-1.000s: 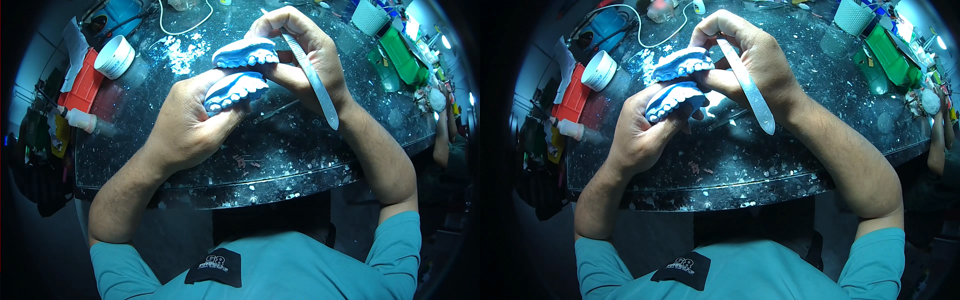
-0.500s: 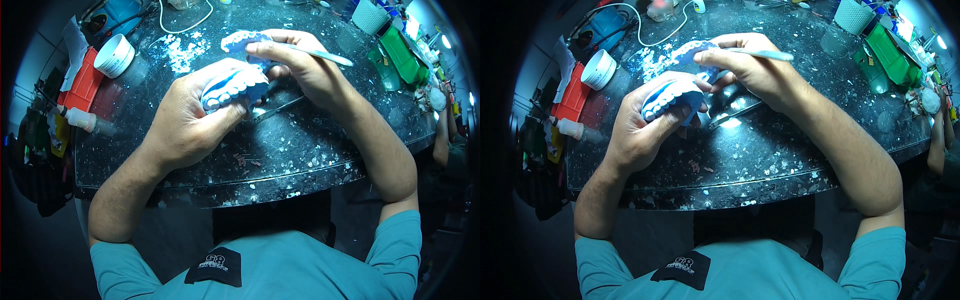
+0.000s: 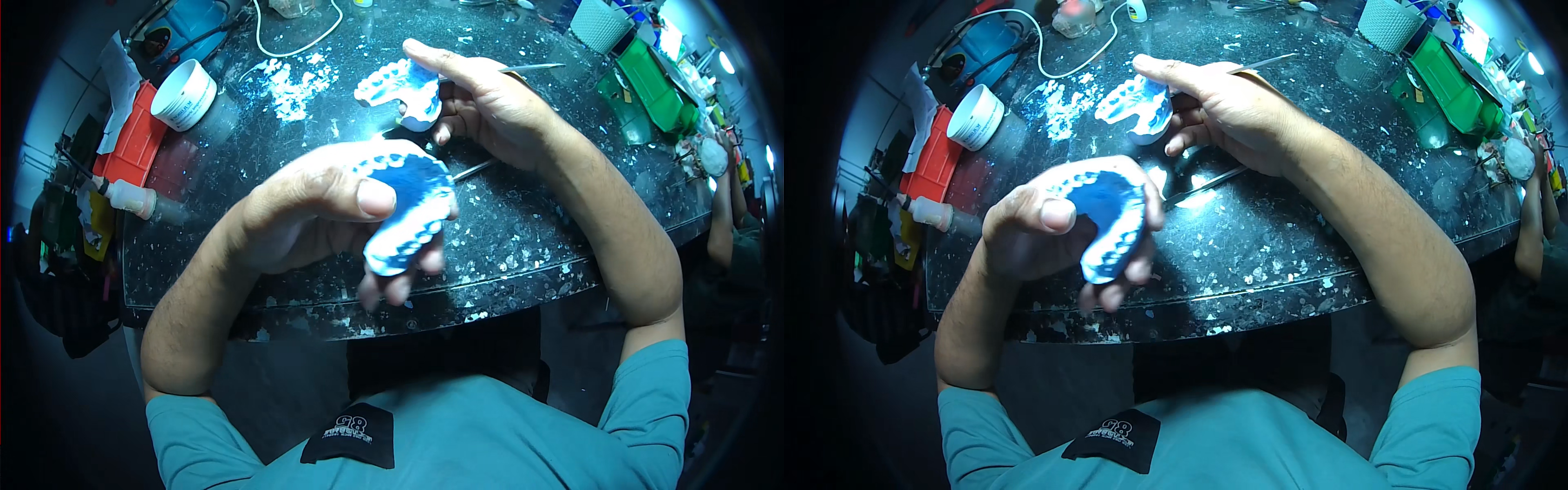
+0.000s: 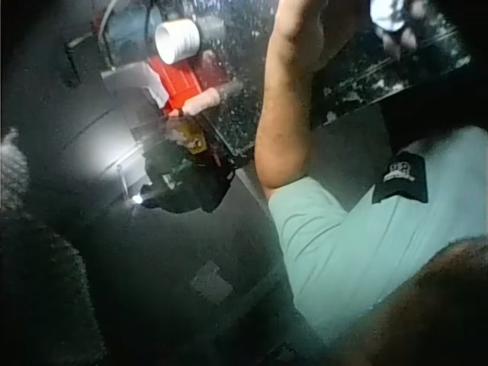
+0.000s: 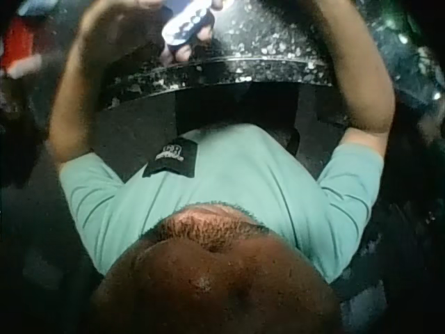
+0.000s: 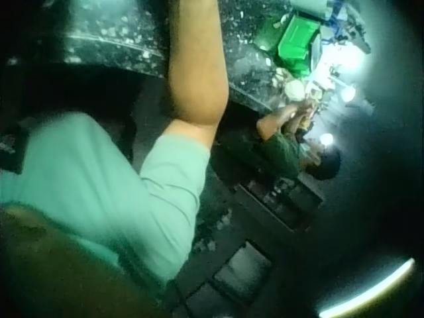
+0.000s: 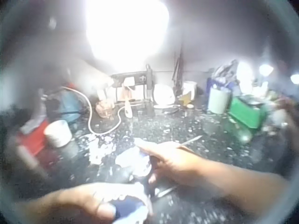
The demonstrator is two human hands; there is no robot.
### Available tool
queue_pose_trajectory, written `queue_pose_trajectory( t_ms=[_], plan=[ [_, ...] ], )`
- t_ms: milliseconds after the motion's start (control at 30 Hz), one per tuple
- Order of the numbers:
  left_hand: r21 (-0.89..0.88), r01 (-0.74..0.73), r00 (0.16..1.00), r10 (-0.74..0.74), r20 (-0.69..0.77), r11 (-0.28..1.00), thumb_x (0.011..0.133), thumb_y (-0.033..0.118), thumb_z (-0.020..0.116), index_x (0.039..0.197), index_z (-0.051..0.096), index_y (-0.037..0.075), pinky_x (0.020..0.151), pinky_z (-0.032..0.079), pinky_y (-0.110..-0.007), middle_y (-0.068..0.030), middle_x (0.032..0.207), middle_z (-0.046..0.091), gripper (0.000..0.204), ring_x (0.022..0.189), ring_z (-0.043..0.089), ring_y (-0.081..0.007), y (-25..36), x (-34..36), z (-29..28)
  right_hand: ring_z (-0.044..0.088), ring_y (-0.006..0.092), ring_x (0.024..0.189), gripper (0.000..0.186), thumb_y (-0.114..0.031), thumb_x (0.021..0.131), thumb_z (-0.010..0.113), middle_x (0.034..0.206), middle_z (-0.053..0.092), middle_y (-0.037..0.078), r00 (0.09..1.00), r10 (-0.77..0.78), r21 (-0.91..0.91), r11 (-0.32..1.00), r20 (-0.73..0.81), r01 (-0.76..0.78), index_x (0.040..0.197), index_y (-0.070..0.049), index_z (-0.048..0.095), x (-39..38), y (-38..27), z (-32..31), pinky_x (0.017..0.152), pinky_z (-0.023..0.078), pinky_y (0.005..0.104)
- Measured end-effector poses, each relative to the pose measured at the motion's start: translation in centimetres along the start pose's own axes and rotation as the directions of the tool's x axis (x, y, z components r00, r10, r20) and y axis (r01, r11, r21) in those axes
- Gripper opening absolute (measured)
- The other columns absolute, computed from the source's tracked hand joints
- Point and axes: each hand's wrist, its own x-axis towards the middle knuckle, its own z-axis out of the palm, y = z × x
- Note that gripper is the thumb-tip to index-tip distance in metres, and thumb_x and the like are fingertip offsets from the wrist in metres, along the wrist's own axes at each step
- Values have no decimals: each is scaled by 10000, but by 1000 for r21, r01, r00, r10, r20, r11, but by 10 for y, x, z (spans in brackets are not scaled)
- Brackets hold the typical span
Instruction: Using a tool to scrape or refine the edges of blue and white dental impression models.
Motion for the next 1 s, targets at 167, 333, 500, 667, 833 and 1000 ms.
queue_pose_trajectory(
  t_ms=[167,333,500,667,833,1000],
  plan=[
    [-236,-53,993,77,95,970,922,407,230,1476,228,-149,890,573,-529,-453,1339,456,785,1054,628,-546,-12,5,-3,635,64,663,399,-415,1021,570,879,693,32,1000,-7,56,998,-16,7,1113,-39,665,-1,-1,2,565,534,210],
    [-402,-107,994,102,-33,910,941,446,260,1469,259,-142,880,580,-527,-437,1329,484,790,1036,637,-548,-9,10,2,629,68,657,390,-414,1024,565,874,691,30,1000,18,81,997,-21,-16,1126,-50,657,3,2,1,547,511,223],
    [-430,-120,990,78,-115,895,1001,604,154,1444,307,-138,894,585,-502,-431,1296,510,878,1030,660,-499,-5,12,2,631,77,682,406,-433,1021,565,890,695,41,997,-73,44,996,-13,74,1127,-52,653,2,3,-2,580,505,223],
    [-355,-122,992,105,-65,927,985,695,81,1404,351,-146,882,597,-469,-433,1262,528,977,1025,668,-477,-7,12,-5,637,111,741,506,-522,984,592,862,683,61,993,-110,2,994,29,110,1026,-28,688,2,4,1,682,522,251],
    [-322,-119,992,100,-76,939,976,717,64,1381,375,-148,871,602,-458,-429,1239,541,1004,1015,671,-469,-6,14,-4,639,116,690,516,-529,981,593,819,680,66,986,-156,0,988,52,157,998,-20,682,2,5,-2,656,532,256],
    [-331,-121,992,103,-71,936,972,721,53,1389,355,-156,871,603,-456,-422,1209,554,1017,1012,672,-468,-7,13,-3,632,92,716,499,-513,1001,563,862,678,46,991,-106,-12,994,77,107,1054,-29,671,2,4,-2,652,514,243]
  ],
)
